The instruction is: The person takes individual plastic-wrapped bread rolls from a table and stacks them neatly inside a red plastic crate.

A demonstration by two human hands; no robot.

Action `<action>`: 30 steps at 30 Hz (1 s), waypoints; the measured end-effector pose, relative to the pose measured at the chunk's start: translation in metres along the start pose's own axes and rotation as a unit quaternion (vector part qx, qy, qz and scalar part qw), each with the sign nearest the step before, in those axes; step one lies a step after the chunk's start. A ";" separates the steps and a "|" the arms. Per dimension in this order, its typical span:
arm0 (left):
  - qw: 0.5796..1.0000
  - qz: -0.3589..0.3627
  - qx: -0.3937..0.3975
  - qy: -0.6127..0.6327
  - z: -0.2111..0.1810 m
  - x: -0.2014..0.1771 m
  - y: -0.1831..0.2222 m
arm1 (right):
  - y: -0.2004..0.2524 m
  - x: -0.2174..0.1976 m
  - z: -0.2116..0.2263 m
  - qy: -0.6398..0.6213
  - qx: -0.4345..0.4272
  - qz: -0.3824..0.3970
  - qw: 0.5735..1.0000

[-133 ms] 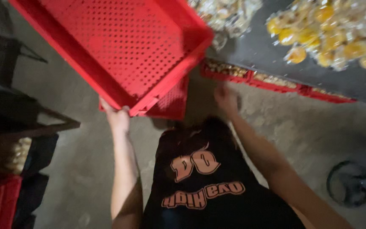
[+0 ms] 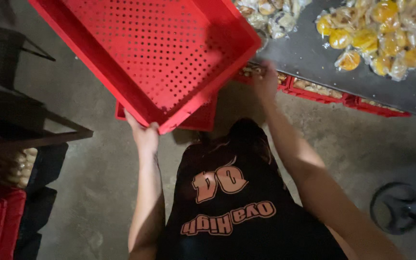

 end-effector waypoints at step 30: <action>0.993 -0.048 0.070 0.082 0.015 0.009 0.012 | -0.199 0.009 -0.095 -0.003 0.132 0.008 0.991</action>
Point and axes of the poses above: each hand's wrist, its own y-axis away from the middle knuckle, its own x-axis out of the palm, z = x × y, the point moved 4 cm from there along -y, towards the middle knuckle, and after that the axes turned 6 degrees about -z, right-handed, at the moved point
